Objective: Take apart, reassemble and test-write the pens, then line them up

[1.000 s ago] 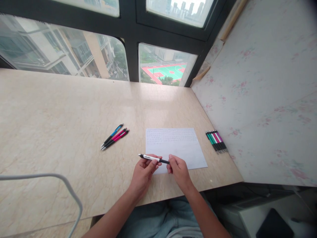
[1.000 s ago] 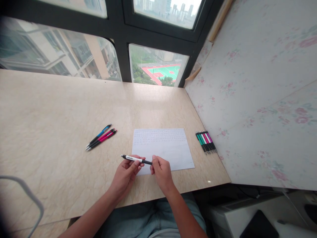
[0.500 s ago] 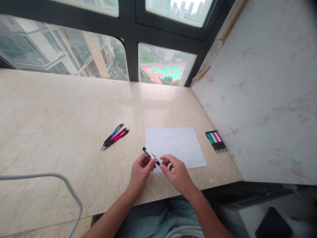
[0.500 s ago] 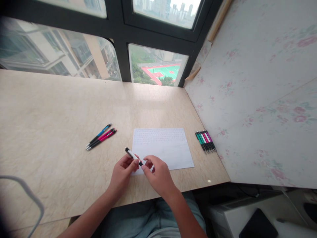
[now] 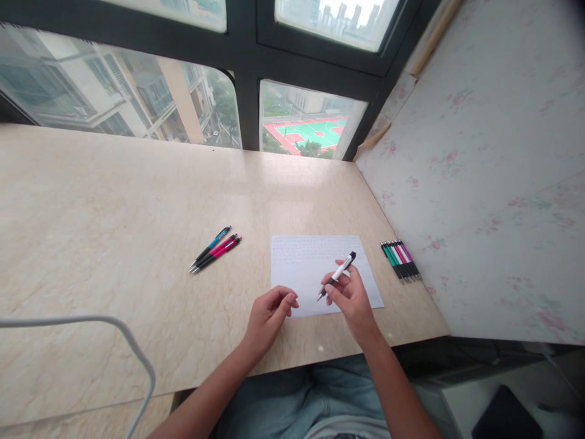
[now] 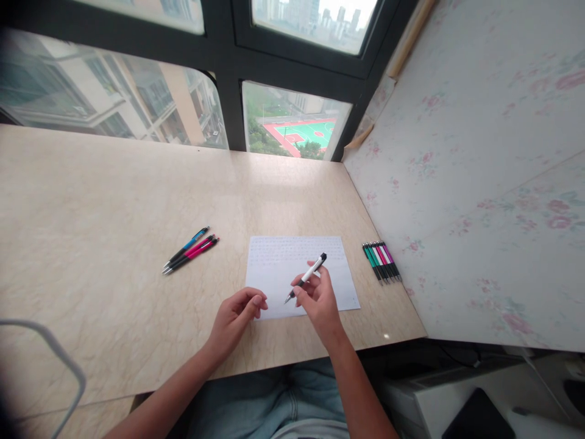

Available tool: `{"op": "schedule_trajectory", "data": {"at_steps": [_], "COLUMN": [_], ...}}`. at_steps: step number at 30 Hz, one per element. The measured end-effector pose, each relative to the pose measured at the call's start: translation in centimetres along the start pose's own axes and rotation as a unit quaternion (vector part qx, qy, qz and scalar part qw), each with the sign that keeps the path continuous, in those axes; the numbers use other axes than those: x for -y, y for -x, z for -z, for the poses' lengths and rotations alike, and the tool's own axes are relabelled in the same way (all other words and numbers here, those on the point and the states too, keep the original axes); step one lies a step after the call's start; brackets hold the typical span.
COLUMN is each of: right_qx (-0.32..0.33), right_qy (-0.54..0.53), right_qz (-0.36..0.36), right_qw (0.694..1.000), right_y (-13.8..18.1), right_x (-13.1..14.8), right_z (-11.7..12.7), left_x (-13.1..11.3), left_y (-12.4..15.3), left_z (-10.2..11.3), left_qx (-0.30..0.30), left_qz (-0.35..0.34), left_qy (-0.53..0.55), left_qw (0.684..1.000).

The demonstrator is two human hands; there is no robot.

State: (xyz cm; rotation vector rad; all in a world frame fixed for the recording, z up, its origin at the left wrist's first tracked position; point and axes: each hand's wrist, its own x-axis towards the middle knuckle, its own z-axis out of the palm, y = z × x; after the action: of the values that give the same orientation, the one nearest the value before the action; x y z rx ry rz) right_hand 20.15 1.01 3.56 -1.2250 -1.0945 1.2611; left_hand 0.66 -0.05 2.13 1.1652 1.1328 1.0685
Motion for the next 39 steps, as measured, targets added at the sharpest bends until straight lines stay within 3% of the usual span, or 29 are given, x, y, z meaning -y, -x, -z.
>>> {"op": "schedule_trajectory", "data": {"at_steps": [5, 12, 15, 21, 29, 39], "right_qx": [-0.069, -0.112, -0.107, -0.096, -0.047, -0.076], "right_qy": [-0.039, -0.03, -0.019, -0.011, -0.006, -0.019], "right_qz": [0.004, 0.001, -0.006, -0.005, -0.006, -0.005], "right_qw": [0.997, 0.993, 0.994, 0.995, 0.999, 0.997], "right_y": [-0.3, -0.6, -0.8, -1.0, -0.8, -1.0], "right_x": [0.5, -1.4, -2.1, -2.6, -2.3, -2.8], "right_z": [0.7, 1.4, 1.4, 1.2, 1.1, 1.0], "left_x": [-0.2, 0.5, 1.2, 1.8, 2.2, 2.1], "left_y": [-0.3, -0.9, -1.0, -0.9, -0.8, -0.6], "left_z": [0.4, 1.4, 1.5, 1.1, 0.8, 0.4], "left_qx": [-0.008, -0.044, -0.039, 0.046, 0.093, 0.077], "left_qz": [-0.014, -0.053, -0.096, -0.18, -0.218, -0.253], "left_qy": [-0.05, -0.126, -0.212, -0.363, -0.445, -0.484], "left_qw": [0.999, 0.99, 0.972, 0.913, 0.864, 0.834]}}
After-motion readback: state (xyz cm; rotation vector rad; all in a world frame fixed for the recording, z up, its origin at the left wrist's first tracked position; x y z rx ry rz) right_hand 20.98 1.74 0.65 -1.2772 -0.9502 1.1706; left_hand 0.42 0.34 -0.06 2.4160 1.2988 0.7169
